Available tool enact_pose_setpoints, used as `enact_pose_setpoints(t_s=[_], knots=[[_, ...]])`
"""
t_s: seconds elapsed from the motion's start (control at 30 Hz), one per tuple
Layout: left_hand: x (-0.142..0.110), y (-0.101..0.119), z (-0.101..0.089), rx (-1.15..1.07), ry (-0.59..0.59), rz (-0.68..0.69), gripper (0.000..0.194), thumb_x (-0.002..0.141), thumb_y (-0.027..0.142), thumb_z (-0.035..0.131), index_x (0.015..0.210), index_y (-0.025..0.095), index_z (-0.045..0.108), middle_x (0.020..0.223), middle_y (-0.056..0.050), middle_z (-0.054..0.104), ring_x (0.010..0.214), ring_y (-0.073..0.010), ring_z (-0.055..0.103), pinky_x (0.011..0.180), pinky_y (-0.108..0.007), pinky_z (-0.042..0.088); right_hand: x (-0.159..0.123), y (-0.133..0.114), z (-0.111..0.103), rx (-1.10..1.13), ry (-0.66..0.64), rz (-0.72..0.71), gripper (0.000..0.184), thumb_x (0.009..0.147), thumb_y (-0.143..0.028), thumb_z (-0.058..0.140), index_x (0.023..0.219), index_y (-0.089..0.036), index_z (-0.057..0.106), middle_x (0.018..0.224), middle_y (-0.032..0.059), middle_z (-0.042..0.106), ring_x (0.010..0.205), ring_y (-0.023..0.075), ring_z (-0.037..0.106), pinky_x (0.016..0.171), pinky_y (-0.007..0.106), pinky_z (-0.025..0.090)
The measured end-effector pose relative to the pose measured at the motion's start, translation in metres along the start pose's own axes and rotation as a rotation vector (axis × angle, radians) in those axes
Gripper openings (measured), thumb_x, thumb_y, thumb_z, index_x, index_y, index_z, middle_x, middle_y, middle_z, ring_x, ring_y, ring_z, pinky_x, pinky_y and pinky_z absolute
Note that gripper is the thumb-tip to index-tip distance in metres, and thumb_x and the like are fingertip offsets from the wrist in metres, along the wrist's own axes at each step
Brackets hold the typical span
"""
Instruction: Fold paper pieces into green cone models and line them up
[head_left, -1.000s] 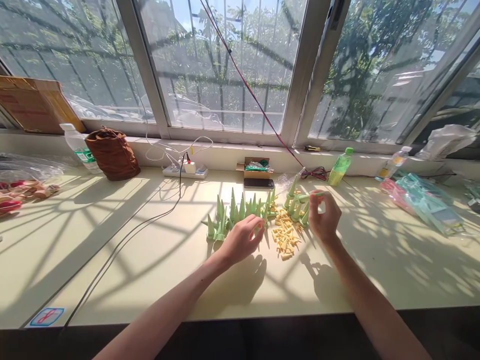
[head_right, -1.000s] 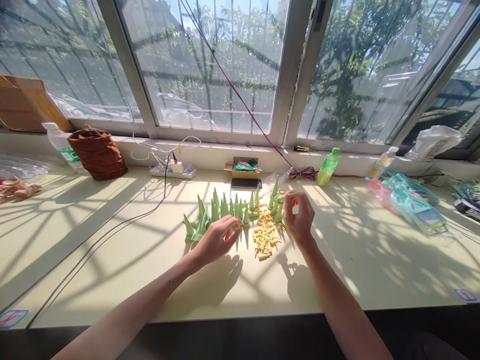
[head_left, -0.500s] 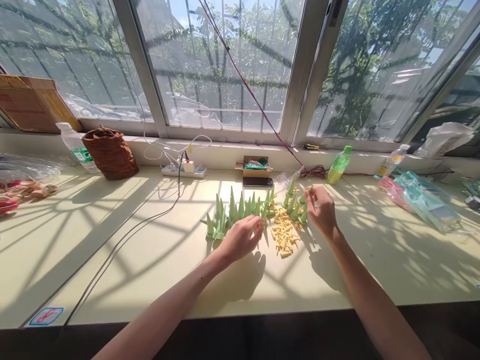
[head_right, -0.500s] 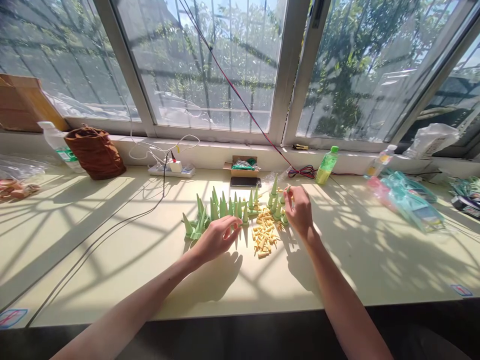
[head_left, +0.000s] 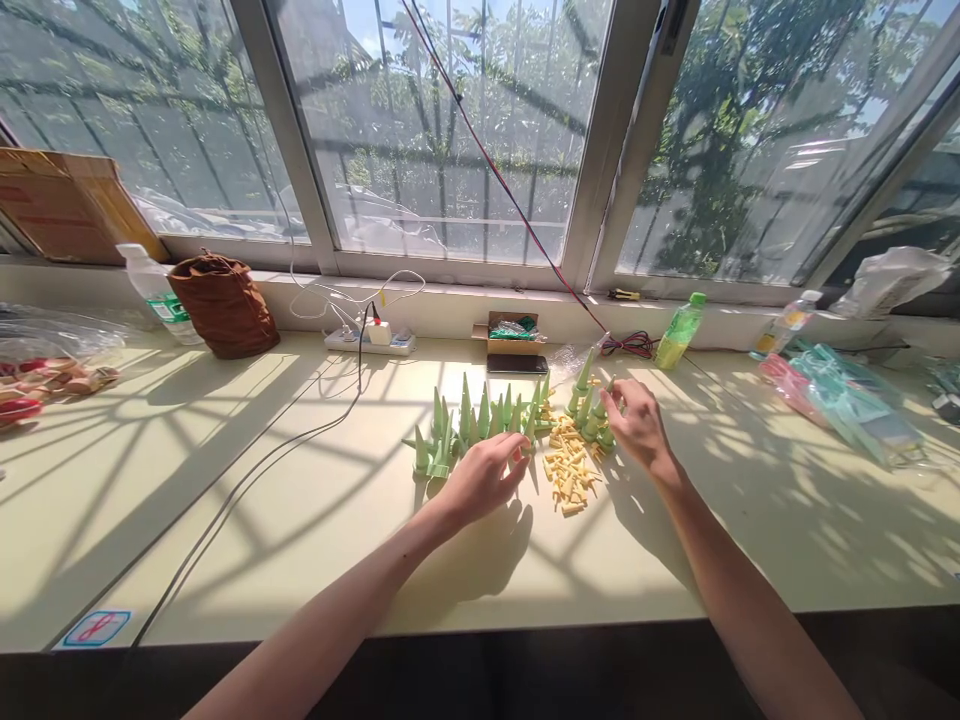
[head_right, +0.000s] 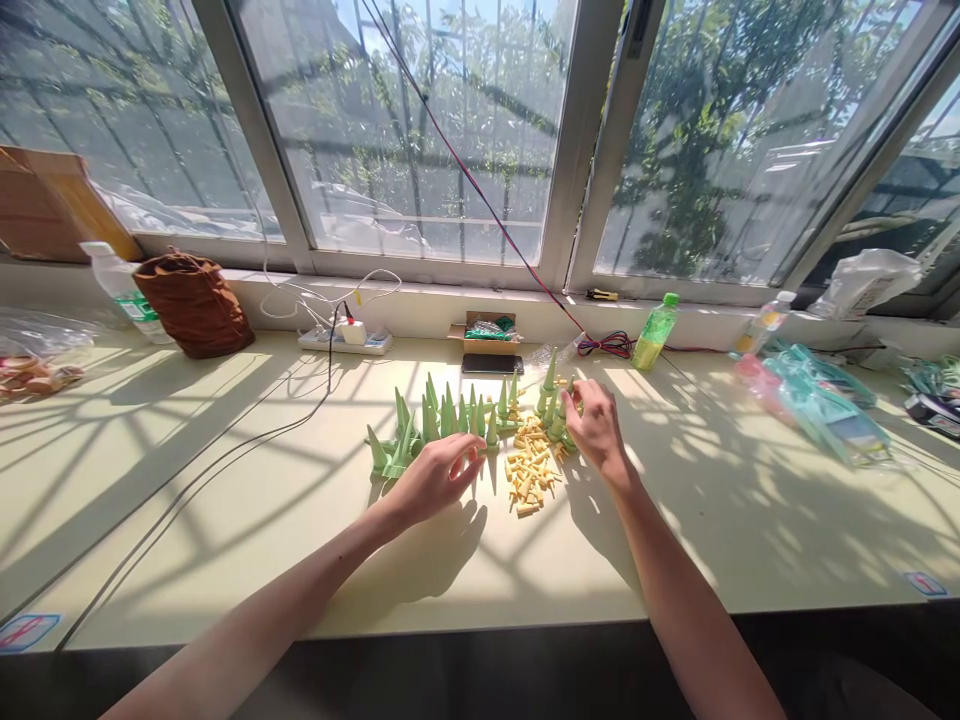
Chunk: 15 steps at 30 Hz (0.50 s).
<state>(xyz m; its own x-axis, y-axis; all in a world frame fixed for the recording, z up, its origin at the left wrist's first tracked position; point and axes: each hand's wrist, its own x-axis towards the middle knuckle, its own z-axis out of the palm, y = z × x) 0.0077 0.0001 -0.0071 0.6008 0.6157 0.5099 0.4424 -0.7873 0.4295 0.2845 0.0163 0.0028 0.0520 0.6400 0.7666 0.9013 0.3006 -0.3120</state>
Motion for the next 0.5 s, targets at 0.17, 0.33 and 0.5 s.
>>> enact_pose_setpoints(t_s=[0.17, 0.33, 0.5], knots=[[0.000, -0.001, 0.001, 0.003, -0.016, -0.009, 0.013, 0.092, 0.015, 0.048, 0.098, 0.014, 0.060, 0.084, -0.004, 0.065, 0.064, -0.0121, 0.057, 0.058, -0.023, 0.044, -0.001, -0.002, 0.000, 0.018, 0.010, 0.025, 0.020, 0.090, -0.031, 0.051, 0.074, -0.020, 0.053, 0.072, 0.0026, 0.054, 0.069, 0.0189, 0.048, 0.068, 0.033, 0.039], [0.000, -0.001, 0.001, -0.001, -0.009, -0.010, 0.013, 0.092, 0.015, 0.049, 0.099, 0.014, 0.060, 0.082, -0.004, 0.064, 0.065, -0.0123, 0.057, 0.058, -0.023, 0.044, -0.002, -0.020, -0.006, 0.068, 0.225, 0.090, 0.028, 0.087, -0.034, 0.059, 0.107, -0.016, 0.057, 0.083, 0.0039, 0.056, 0.074, 0.0195, 0.050, 0.074, 0.035, 0.044], [-0.001, 0.001, 0.001, 0.004, -0.007, -0.011, 0.013, 0.093, 0.016, 0.048, 0.098, 0.014, 0.060, 0.084, -0.004, 0.065, 0.064, -0.0123, 0.057, 0.059, -0.024, 0.045, -0.010, -0.048, -0.007, 0.137, 0.274, 0.066, 0.013, 0.090, -0.029, 0.053, 0.097, -0.020, 0.058, 0.073, 0.0001, 0.053, 0.064, 0.0168, 0.047, 0.068, 0.032, 0.044]])
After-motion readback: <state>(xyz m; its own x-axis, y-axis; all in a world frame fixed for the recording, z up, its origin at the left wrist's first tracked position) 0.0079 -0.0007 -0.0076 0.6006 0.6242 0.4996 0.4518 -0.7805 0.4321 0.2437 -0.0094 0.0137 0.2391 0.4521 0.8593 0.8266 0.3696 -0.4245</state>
